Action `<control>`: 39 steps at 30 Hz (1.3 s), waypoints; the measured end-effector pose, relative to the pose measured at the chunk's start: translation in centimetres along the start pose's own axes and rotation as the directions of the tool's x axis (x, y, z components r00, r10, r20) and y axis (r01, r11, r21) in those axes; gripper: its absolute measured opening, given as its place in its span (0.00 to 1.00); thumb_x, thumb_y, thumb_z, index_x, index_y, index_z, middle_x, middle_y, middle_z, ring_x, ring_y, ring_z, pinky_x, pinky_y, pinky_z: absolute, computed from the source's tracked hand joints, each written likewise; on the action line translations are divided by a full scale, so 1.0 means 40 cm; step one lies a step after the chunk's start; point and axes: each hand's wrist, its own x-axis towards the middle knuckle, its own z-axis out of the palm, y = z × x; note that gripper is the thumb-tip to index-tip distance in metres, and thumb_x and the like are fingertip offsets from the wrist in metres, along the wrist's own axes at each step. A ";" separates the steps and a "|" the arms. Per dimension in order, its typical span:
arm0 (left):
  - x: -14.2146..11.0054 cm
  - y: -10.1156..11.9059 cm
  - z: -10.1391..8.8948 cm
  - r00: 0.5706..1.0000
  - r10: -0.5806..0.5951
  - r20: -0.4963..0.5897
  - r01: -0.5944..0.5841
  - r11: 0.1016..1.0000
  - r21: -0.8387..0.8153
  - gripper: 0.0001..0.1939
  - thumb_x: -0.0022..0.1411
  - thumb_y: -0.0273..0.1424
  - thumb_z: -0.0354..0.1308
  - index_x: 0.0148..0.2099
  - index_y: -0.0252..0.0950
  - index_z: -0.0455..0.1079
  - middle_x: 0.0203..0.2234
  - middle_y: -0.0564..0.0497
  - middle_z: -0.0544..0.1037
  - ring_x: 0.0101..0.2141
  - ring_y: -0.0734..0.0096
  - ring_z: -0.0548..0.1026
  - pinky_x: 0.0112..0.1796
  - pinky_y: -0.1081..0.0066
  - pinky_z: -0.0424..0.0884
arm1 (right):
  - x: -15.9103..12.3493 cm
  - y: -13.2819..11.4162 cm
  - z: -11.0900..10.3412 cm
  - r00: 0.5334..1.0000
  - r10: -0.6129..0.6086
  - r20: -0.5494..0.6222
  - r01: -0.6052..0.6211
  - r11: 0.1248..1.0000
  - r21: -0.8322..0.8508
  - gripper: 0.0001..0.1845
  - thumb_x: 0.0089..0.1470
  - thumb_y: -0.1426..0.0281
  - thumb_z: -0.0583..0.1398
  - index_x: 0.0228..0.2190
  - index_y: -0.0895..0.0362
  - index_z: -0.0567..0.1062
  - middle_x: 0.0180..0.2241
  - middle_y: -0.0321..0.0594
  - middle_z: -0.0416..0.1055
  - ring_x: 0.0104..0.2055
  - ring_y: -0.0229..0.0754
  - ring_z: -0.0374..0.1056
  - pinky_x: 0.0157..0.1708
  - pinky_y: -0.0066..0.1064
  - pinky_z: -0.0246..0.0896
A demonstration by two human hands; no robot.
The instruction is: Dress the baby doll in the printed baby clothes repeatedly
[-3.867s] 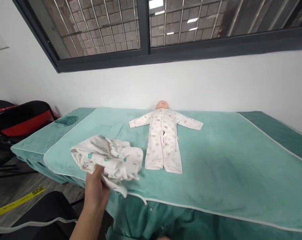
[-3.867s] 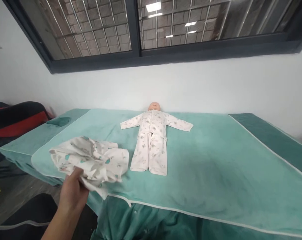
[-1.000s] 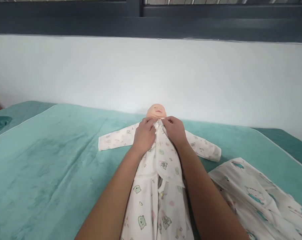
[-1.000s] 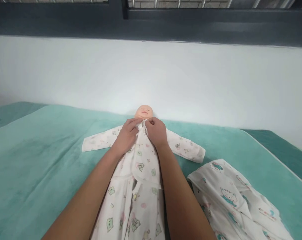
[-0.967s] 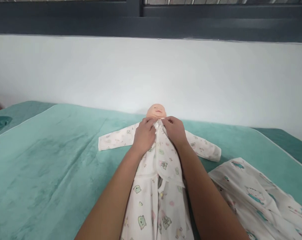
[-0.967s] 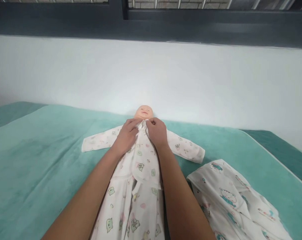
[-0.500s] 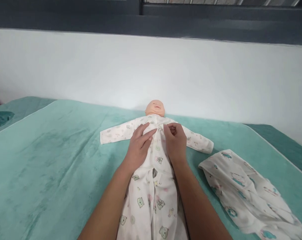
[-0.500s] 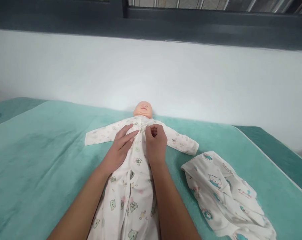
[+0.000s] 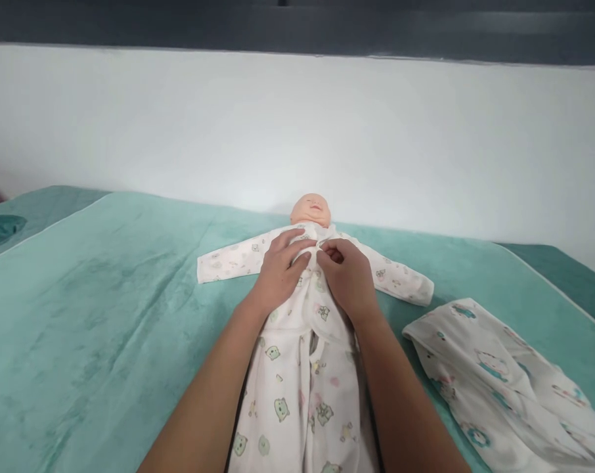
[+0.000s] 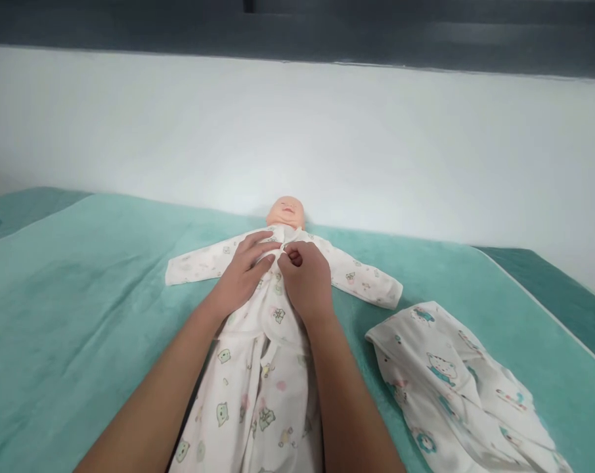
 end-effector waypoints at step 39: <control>-0.060 0.016 -0.036 0.996 0.014 0.093 0.001 0.987 -0.158 0.06 0.60 0.38 0.61 0.38 0.44 0.75 0.63 0.54 0.63 0.65 0.57 0.53 0.64 0.54 0.51 | -0.007 -0.008 -0.119 0.789 -0.073 0.611 0.003 0.993 0.115 0.09 0.52 0.64 0.60 0.26 0.57 0.71 0.24 0.32 0.61 0.27 0.34 0.55 0.26 0.28 0.47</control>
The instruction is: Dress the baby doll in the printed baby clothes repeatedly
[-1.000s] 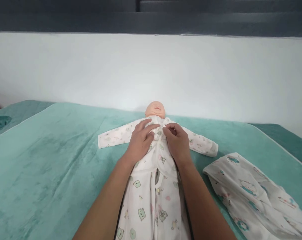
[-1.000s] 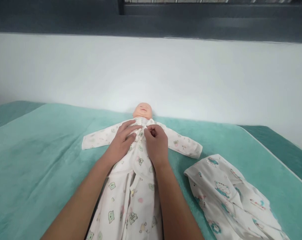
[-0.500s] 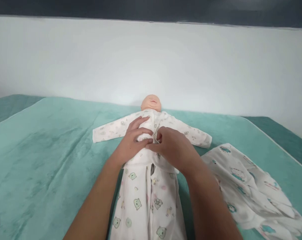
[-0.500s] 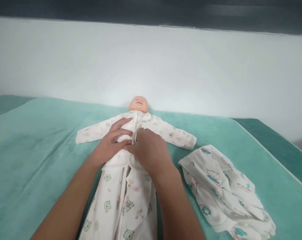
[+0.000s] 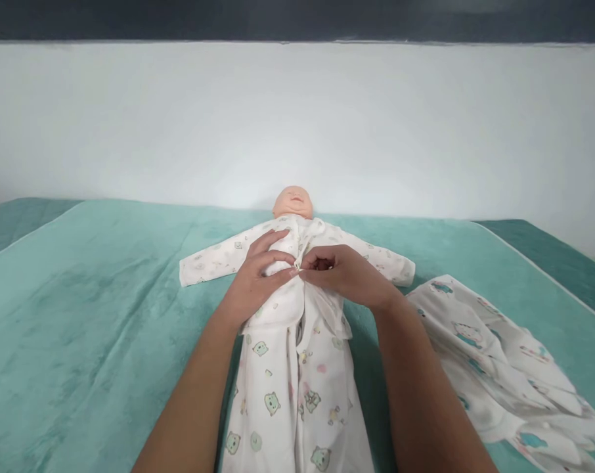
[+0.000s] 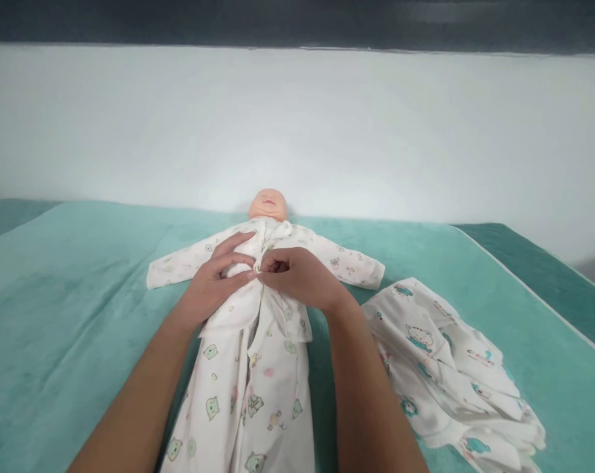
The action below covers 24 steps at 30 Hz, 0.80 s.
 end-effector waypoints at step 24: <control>-0.001 0.004 0.004 1.000 -0.011 -0.015 0.012 1.000 0.010 0.05 0.61 0.37 0.59 0.35 0.44 0.75 0.62 0.56 0.64 0.65 0.61 0.53 0.64 0.55 0.51 | 0.012 0.034 -0.010 0.996 -0.068 0.050 0.054 0.971 0.231 0.06 0.50 0.70 0.61 0.25 0.57 0.69 0.24 0.31 0.58 0.27 0.33 0.51 0.27 0.29 0.45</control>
